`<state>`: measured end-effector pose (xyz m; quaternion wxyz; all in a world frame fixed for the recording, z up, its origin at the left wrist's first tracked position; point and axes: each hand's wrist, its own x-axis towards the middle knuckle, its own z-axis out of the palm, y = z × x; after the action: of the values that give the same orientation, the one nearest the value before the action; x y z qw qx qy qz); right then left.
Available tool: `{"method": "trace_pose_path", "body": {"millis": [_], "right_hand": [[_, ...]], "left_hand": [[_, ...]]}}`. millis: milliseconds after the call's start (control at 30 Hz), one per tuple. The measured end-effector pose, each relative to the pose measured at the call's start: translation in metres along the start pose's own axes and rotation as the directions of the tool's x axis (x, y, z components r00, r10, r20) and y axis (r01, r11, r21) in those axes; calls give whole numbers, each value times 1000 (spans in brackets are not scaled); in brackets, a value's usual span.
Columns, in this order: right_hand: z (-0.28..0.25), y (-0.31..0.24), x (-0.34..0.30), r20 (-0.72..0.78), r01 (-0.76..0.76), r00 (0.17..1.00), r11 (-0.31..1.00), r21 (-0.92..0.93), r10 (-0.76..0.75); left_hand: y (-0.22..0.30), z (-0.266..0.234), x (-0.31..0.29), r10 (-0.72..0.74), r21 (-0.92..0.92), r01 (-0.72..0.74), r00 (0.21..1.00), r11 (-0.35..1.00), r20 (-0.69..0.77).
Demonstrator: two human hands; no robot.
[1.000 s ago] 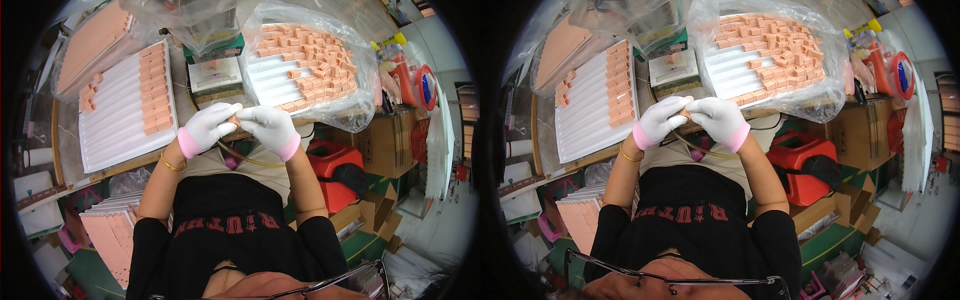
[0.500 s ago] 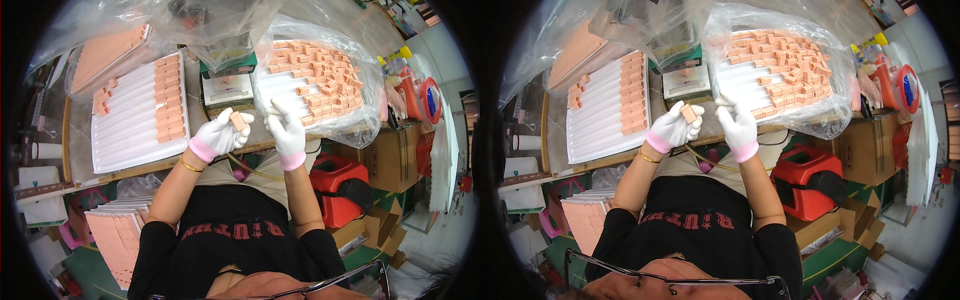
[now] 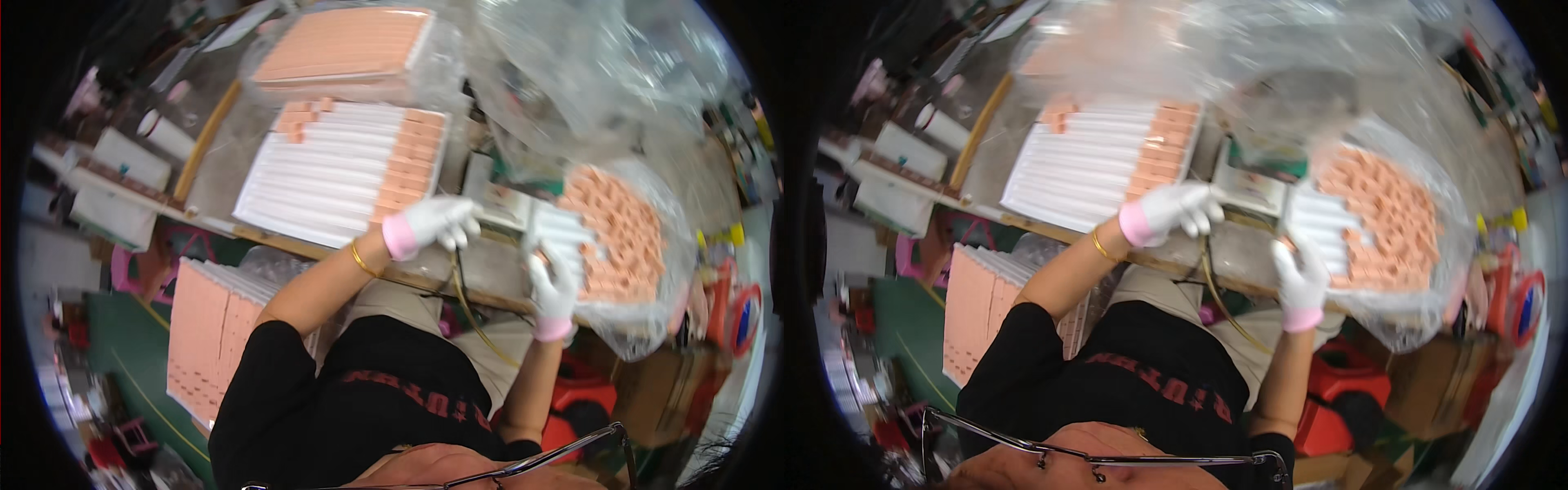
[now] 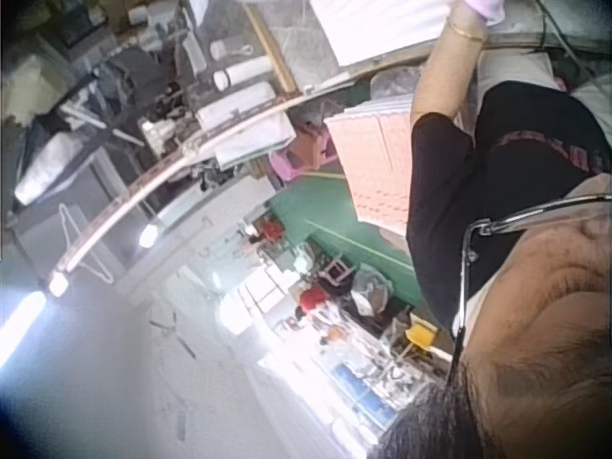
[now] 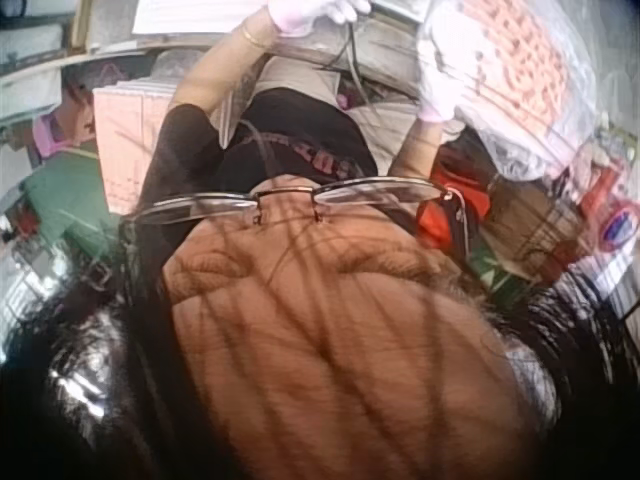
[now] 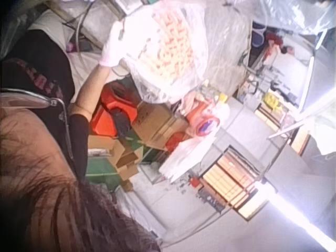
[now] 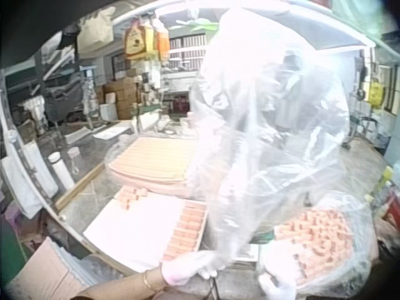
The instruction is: Organizing small pink industrial or product components into slotted white trays.
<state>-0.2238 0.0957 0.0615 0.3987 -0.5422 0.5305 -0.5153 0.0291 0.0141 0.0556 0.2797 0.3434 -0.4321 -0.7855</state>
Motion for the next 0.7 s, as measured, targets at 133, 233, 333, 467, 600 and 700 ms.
{"method": "trace_pose_path", "body": {"millis": [133, 233, 333, 467, 600, 700], "right_hand": [[-15, 4, 6, -44, -115, 992, 993, 0, 115], [-16, 18, 8, -53, -27, 998, 999, -36, 25], [-1, 2, 8, 35, -173, 985, 981, 88, 171], [18, 12, 18, 87, -10, 996, 997, 77, 3], [44, 7, 23, 48, -20, 999, 995, 101, 15], [58, 0, 21, 140, -137, 984, 964, 227, 107]], "left_hand": [[61, -115, -46, 621, 748, 45, 525, 663, -582], [65, -216, -77, 726, 698, 442, 139, 563, -673], [57, -247, -84, 677, 261, 872, -103, 413, -729], [58, -251, -74, 653, 397, 906, 212, 149, -728], [34, -273, -74, 735, 740, 352, 178, 573, -654], [27, -172, -29, 748, 830, -3, 433, 558, -502]]}}
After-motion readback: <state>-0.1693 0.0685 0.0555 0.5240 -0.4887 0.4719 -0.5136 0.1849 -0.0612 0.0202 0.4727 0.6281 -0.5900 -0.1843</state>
